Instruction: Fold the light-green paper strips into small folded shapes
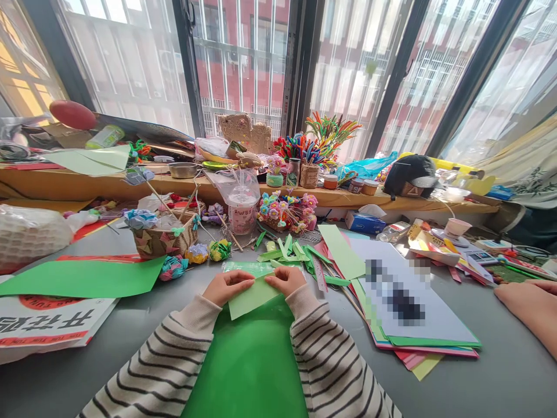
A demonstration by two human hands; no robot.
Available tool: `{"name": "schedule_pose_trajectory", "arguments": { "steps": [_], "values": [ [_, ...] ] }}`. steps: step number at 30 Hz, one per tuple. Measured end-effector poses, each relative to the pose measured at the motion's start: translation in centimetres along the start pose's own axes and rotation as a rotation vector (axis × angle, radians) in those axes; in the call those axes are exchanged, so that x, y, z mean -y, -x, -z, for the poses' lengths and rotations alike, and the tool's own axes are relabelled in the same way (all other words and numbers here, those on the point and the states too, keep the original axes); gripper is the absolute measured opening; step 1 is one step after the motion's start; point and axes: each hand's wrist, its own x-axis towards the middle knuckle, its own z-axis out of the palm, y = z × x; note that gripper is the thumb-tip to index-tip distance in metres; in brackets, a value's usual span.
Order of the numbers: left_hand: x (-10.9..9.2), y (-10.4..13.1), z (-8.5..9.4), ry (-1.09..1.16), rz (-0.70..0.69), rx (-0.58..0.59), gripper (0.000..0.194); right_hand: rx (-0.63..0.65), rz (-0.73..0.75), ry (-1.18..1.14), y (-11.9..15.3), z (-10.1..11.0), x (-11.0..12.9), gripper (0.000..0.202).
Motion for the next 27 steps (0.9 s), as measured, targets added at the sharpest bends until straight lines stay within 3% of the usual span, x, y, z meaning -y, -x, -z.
{"name": "schedule_pose_trajectory", "arguments": {
  "steps": [9,14,23,25,27],
  "values": [
    [0.5,0.0,-0.2,-0.058,-0.025,0.124,0.025,0.018,0.126,0.15,0.1,-0.5,-0.3,0.019],
    [0.3,0.0,-0.3,-0.072,-0.03,0.136,0.024,0.032,0.135,0.194,0.2,-0.4,0.2,0.018],
    [-0.2,0.2,0.0,-0.06,-0.015,0.061,0.024,-0.31,0.146,0.024,-0.3,1.2,-0.3,0.028],
    [-0.2,0.2,0.0,-0.053,-0.018,0.065,0.024,-0.27,0.127,-0.036,-0.3,1.0,-0.3,0.031],
    [-0.2,0.2,-0.1,-0.041,-0.021,0.081,0.023,-0.136,0.12,-0.026,-0.1,0.4,-0.2,0.029]
  ]
}}
